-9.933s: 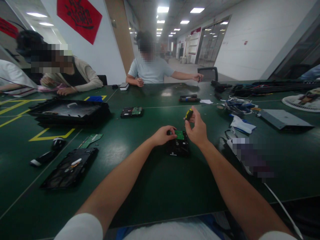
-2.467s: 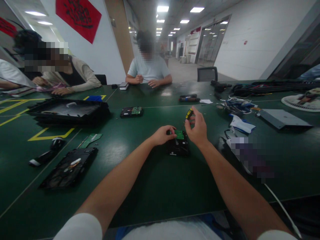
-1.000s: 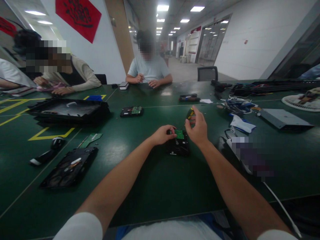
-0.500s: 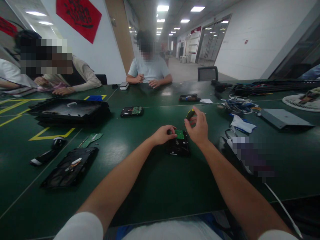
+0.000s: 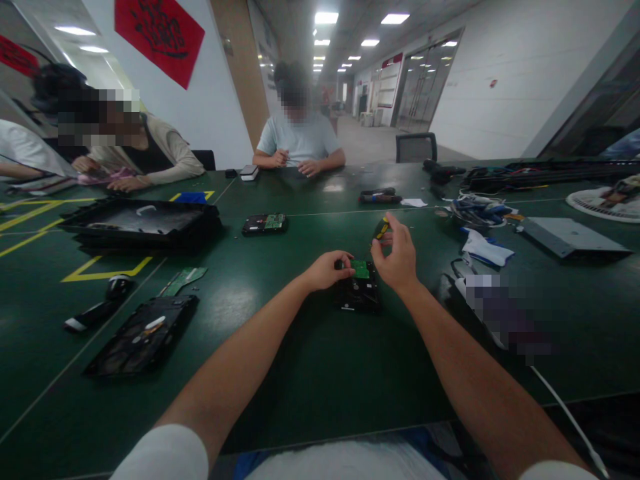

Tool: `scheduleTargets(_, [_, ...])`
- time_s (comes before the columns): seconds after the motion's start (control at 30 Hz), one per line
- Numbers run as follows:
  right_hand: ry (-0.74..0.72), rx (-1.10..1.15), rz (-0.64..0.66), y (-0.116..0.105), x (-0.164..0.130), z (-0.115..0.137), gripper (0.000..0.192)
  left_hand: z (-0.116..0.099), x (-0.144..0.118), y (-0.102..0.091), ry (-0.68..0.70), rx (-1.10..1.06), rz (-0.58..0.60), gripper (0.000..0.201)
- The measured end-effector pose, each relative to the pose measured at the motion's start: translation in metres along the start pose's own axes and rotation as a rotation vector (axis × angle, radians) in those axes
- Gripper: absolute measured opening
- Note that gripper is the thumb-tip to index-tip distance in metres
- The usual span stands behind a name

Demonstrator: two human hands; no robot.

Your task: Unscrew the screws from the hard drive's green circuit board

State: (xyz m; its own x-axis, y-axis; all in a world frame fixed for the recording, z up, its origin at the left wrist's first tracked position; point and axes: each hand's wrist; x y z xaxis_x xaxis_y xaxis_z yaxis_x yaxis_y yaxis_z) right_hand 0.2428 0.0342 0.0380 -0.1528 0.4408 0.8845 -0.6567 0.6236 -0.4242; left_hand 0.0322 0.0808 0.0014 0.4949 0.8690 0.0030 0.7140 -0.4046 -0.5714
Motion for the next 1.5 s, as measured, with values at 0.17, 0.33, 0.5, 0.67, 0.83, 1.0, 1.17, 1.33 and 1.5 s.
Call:
scheduleTargets(0.17, [0.017, -0.011, 0.003, -0.0008, 0.0003, 0.0002, 0.065, 0.0001, 0.0003, 0.0003, -0.004, -0.005, 0.002, 0.014])
scheduleTargets(0.33, [-0.002, 0.0, 0.009, -0.0009, 0.0, -0.0005, 0.066, 0.0002, 0.0005, 0.0002, 0.001, -0.003, 0.004, 0.013])
scheduleTargets(0.5, [0.012, -0.016, -0.01, 0.0, -0.0006, -0.0017, 0.063, -0.0008, 0.0003, 0.0004, -0.012, -0.001, 0.003, 0.014])
scheduleTargets(0.67, [-0.007, 0.015, -0.014, 0.0002, 0.0004, -0.0007, 0.063, -0.0009, 0.0, 0.0005, 0.0, -0.008, 0.002, 0.014])
scheduleTargets(0.83, [0.021, 0.011, -0.01, 0.0002, -0.0004, -0.0012, 0.064, 0.001, 0.0007, 0.0001, 0.002, 0.001, 0.001, 0.015])
scheduleTargets(1.0, [0.0, 0.011, -0.003, 0.0009, -0.001, -0.0023, 0.064, 0.0009, 0.001, -0.0001, -0.005, 0.002, 0.004, 0.013])
scheduleTargets(1.17, [0.016, 0.016, -0.01, 0.0011, -0.0012, -0.0024, 0.065, 0.0009, 0.0006, -0.0001, 0.01, -0.001, 0.004, 0.014])
scheduleTargets(1.33, [0.011, 0.022, -0.004, 0.0003, -0.0003, -0.0013, 0.065, 0.0014, 0.0005, 0.0002, 0.01, -0.002, -0.003, 0.014])
scheduleTargets(1.5, [0.013, 0.027, -0.003, 0.0003, 0.0007, 0.0002, 0.065, -0.0007, 0.0, 0.0, -0.002, 0.007, -0.001, 0.014])
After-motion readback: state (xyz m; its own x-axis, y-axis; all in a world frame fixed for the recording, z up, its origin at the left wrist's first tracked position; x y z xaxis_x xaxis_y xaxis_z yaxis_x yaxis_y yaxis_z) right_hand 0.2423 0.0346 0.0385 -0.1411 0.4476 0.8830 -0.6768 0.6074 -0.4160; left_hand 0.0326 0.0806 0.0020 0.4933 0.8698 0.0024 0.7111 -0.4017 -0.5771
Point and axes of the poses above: each hand's wrist, its own x-axis towards the middle knuckle, its own y-axis out of the palm, z = x × y, and after that the axes turned 15 degrees about -y, right-handed
